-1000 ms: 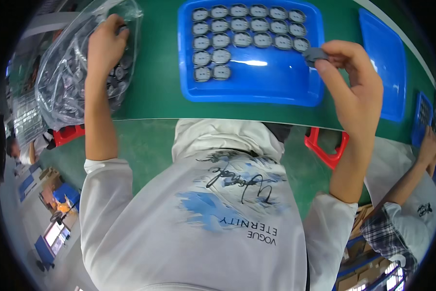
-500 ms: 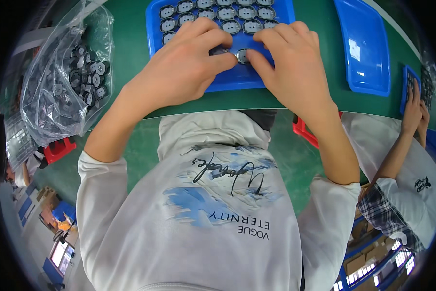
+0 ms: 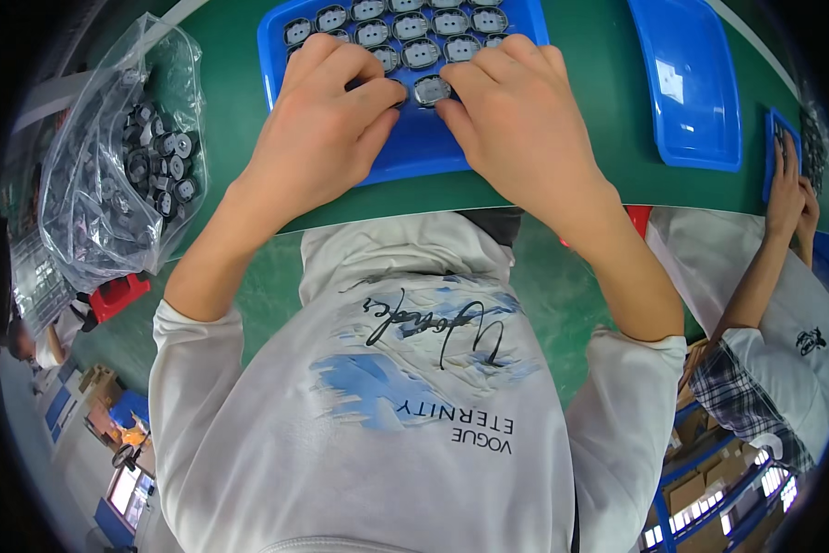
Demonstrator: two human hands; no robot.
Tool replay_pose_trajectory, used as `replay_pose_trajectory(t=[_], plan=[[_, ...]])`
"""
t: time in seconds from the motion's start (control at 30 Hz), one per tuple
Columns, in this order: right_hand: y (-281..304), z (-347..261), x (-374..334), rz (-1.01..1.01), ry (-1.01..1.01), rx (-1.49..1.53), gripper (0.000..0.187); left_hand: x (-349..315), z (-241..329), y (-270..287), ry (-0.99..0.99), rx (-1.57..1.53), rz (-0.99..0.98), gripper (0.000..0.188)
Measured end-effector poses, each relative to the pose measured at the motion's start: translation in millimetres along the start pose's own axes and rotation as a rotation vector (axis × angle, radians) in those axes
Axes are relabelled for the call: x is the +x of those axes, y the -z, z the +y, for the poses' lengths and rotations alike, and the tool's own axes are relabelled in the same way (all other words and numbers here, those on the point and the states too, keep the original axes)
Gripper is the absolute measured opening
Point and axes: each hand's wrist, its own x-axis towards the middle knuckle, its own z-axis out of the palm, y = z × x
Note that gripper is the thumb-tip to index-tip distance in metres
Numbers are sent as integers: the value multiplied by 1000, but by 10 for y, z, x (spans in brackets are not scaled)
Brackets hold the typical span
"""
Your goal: Assembling electronic parts by placing them into organized plastic trays.
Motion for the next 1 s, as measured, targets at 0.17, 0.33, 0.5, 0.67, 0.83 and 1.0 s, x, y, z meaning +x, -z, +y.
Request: replay_pose_trajectory(t=[0.17,0.33,0.5,0.67,0.83,1.0], plan=[[-75,-54,42,70,-7,-26,25,-31,-12,18,38,-17,-2,20],[-95,-109,90,60,-31,-49,27,-70,-40,27,64,-7,40,24],[146,-236,149,80,-84,-22,29,-204,-69,396,168,-35,136,28],[212,-442,505,38,-10,291,41,-840,-486,1043,666,268,123,36],[-447,-1030,1415,-240,364,279,35,-1228,-823,1165,661,516,-37,33],[-1140,-1482,2016,-368,343,290,27,-1240,-906,1169,700,397,-45,25]])
